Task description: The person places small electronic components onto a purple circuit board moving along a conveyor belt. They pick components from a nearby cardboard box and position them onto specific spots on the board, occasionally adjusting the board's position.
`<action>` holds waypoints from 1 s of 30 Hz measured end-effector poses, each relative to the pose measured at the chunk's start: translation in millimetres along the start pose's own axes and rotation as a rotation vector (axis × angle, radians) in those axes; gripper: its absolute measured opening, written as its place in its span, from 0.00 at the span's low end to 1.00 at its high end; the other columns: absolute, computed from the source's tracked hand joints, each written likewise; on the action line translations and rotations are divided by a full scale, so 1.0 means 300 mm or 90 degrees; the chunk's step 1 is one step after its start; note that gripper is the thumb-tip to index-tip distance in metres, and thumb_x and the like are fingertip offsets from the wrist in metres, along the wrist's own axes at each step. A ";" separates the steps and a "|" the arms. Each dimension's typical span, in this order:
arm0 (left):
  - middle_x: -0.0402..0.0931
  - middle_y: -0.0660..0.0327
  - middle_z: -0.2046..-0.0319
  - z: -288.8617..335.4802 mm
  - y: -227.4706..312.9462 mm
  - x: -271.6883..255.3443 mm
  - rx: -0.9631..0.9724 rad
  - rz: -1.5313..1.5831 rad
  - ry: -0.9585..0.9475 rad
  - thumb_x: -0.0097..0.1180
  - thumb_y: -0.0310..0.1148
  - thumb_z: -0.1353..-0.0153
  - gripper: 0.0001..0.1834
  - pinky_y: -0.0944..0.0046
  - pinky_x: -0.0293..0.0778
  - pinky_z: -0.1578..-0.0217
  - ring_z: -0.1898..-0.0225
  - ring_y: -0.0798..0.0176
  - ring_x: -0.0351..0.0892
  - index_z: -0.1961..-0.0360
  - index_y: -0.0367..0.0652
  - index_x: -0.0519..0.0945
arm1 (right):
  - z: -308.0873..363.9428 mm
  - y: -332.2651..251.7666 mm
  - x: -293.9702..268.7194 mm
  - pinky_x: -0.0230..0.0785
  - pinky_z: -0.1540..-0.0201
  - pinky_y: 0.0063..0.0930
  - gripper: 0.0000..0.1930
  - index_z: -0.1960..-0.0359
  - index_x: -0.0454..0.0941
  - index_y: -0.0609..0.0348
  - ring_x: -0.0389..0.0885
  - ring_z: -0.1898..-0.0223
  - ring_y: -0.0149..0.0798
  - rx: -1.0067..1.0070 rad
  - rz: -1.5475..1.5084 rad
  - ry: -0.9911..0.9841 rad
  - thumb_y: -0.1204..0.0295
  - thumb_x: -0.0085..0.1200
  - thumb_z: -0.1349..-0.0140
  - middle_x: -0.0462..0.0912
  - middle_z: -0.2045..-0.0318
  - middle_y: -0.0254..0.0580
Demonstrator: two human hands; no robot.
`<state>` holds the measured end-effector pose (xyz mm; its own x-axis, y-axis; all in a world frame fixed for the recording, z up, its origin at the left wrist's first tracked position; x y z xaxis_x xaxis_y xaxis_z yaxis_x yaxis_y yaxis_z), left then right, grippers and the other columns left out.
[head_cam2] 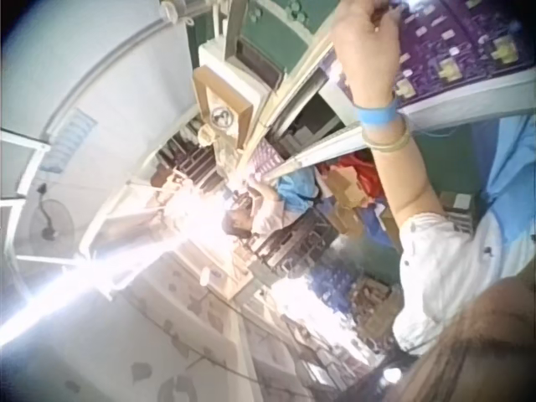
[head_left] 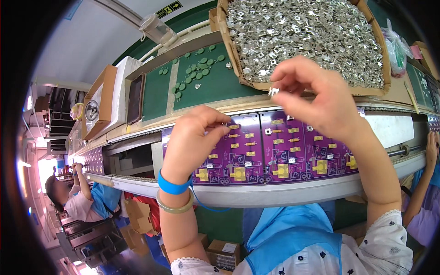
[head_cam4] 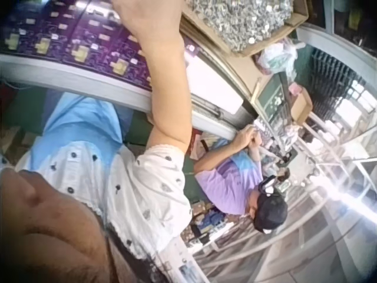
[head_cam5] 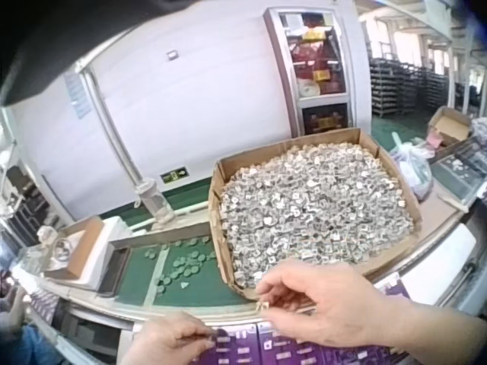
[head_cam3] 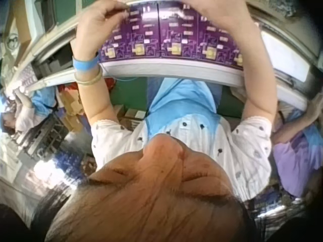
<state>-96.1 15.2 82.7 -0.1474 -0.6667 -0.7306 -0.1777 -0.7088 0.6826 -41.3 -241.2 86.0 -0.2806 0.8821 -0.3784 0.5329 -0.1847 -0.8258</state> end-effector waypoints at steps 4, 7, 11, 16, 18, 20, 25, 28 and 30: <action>0.82 0.55 0.66 0.038 -0.040 0.025 0.063 -0.124 -0.008 0.67 0.20 0.48 0.10 0.62 0.79 0.64 0.67 0.56 0.83 0.62 0.36 0.86 | -0.003 -0.008 0.071 0.77 0.64 0.31 0.10 0.57 0.82 0.61 0.84 0.65 0.42 -0.119 0.063 -0.108 0.74 0.63 0.41 0.83 0.66 0.44; 0.81 0.54 0.66 0.051 -0.053 0.044 0.090 -0.158 0.004 0.67 0.21 0.49 0.10 0.58 0.78 0.66 0.68 0.51 0.83 0.63 0.37 0.86 | -0.002 0.015 0.108 0.77 0.62 0.33 0.09 0.59 0.84 0.62 0.83 0.63 0.44 -0.090 0.029 -0.138 0.74 0.63 0.41 0.82 0.64 0.45; 0.81 0.53 0.67 0.058 -0.067 0.060 0.108 -0.172 0.022 0.67 0.22 0.49 0.10 0.56 0.78 0.66 0.68 0.49 0.82 0.63 0.37 0.86 | 0.004 0.035 0.136 0.76 0.61 0.35 0.10 0.58 0.85 0.62 0.83 0.63 0.46 -0.077 0.050 -0.142 0.76 0.63 0.41 0.82 0.65 0.45; 0.81 0.54 0.66 0.061 -0.082 0.062 0.104 -0.167 0.006 0.67 0.22 0.48 0.11 0.56 0.78 0.66 0.67 0.51 0.83 0.62 0.37 0.86 | 0.035 0.076 0.208 0.77 0.56 0.37 0.08 0.61 0.85 0.62 0.82 0.60 0.49 -0.081 0.138 -0.117 0.78 0.62 0.43 0.82 0.64 0.45; 0.81 0.55 0.65 0.062 -0.077 0.059 0.061 -0.142 -0.012 0.68 0.22 0.48 0.11 0.57 0.78 0.66 0.67 0.52 0.83 0.61 0.38 0.86 | 0.036 0.086 0.219 0.77 0.56 0.38 0.08 0.60 0.84 0.61 0.83 0.59 0.48 -0.096 0.210 -0.157 0.78 0.62 0.42 0.83 0.64 0.43; 0.82 0.55 0.65 0.062 -0.072 0.049 0.072 -0.137 -0.011 0.69 0.23 0.48 0.12 0.58 0.78 0.66 0.67 0.54 0.83 0.60 0.38 0.86 | 0.035 0.094 0.231 0.77 0.56 0.39 0.08 0.60 0.84 0.60 0.83 0.59 0.48 -0.125 0.257 -0.171 0.77 0.62 0.43 0.83 0.64 0.43; 0.83 0.55 0.63 0.058 -0.056 0.018 0.072 -0.110 0.010 0.70 0.25 0.48 0.14 0.61 0.77 0.66 0.68 0.57 0.82 0.58 0.38 0.86 | 0.026 0.115 0.257 0.76 0.56 0.45 0.09 0.64 0.84 0.60 0.83 0.60 0.52 -0.194 0.271 -0.128 0.80 0.57 0.47 0.82 0.66 0.45; 0.83 0.56 0.63 0.053 -0.043 -0.004 0.065 -0.108 0.031 0.70 0.25 0.48 0.14 0.62 0.77 0.66 0.67 0.58 0.82 0.58 0.38 0.86 | 0.025 0.118 0.257 0.76 0.55 0.45 0.08 0.64 0.84 0.60 0.83 0.59 0.53 -0.135 0.253 -0.135 0.79 0.58 0.47 0.83 0.67 0.46; 0.83 0.56 0.64 0.044 -0.040 -0.013 0.089 -0.094 0.060 0.70 0.25 0.47 0.13 0.63 0.76 0.66 0.66 0.59 0.82 0.59 0.37 0.86 | 0.025 0.119 0.258 0.76 0.55 0.46 0.08 0.64 0.84 0.59 0.83 0.59 0.53 -0.108 0.242 -0.134 0.78 0.59 0.46 0.84 0.67 0.47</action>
<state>-106.2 29.3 77.3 -0.0186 -0.5809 -0.8137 -0.3255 -0.7660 0.5543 -49.8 -182.9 24.1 -0.1861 0.6551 -0.7323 0.7471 -0.3898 -0.5385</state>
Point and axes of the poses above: each hand's wrist, its own z-axis away from the middle knuckle, its own x-axis out of the palm, y = z × x, the point moved 1 cm from there along -z, towards the middle knuckle
